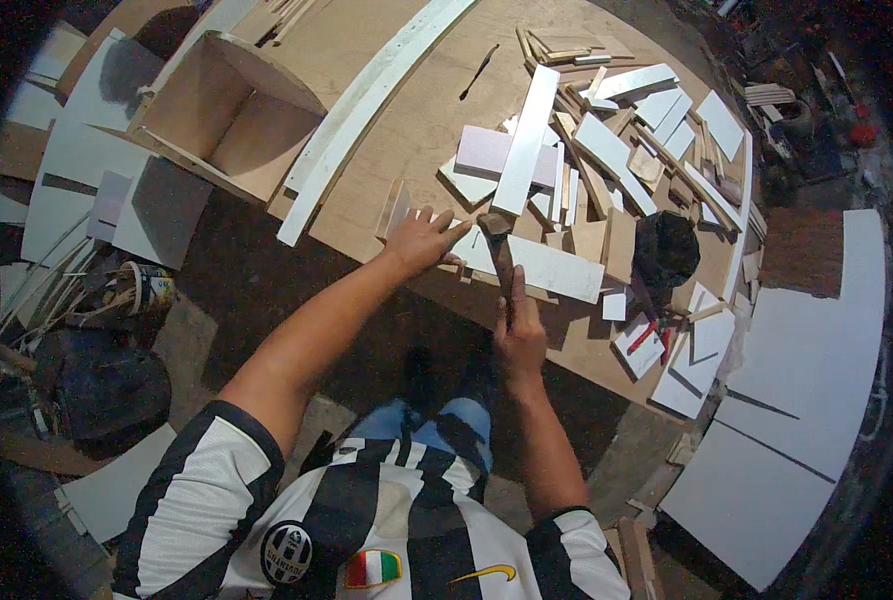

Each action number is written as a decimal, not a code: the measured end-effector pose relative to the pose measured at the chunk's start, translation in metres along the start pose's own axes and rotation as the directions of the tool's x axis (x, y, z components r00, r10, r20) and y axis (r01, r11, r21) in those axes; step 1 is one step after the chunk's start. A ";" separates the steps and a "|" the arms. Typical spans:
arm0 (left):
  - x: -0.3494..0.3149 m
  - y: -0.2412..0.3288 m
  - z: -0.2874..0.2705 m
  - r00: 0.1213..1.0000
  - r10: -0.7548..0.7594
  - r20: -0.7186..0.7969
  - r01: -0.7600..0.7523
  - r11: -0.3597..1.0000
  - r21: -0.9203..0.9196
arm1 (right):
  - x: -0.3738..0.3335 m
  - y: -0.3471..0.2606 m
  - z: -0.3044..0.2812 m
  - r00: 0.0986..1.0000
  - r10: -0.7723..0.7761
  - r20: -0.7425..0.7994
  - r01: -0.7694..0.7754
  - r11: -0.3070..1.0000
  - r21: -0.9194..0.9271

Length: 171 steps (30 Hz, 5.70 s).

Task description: The person assembles a wooden structure by positioning wood pieces together on a workbench, retrieving nails from a bag, and hammering the nails into the wood.

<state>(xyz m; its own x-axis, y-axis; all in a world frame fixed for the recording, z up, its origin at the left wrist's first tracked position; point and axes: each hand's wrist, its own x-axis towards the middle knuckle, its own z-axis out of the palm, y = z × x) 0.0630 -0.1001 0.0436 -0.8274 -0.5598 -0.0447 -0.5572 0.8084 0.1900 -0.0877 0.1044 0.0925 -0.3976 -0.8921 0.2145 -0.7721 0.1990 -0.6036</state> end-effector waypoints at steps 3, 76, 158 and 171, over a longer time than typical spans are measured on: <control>0.000 0.000 -0.001 1.000 -0.004 0.015 0.005 1.000 -0.026 | -0.001 0.009 0.011 0.998 0.014 0.055 -0.010 0.998 -0.058; 0.000 0.003 -0.004 0.997 -0.012 0.074 0.009 0.999 0.052 | -0.013 -0.017 0.024 0.988 0.149 -0.046 -0.153 0.985 -0.080; 0.038 0.185 0.028 0.981 -0.194 0.018 0.195 0.980 -0.030 | 0.007 0.176 -0.051 0.999 -0.035 -0.024 0.037 0.996 0.075; 0.123 0.252 0.026 0.999 -0.017 -0.044 0.011 0.990 -0.139 | 0.044 0.210 -0.097 0.972 0.019 -0.236 0.017 0.989 0.149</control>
<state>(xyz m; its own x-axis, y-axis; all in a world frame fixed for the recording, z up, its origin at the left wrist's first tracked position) -0.1814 0.0391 0.0607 -0.8137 -0.5813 -0.0049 -0.5512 0.7688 0.3242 -0.3148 0.1465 0.0496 -0.5183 -0.7670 0.3782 -0.6960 0.1214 -0.7077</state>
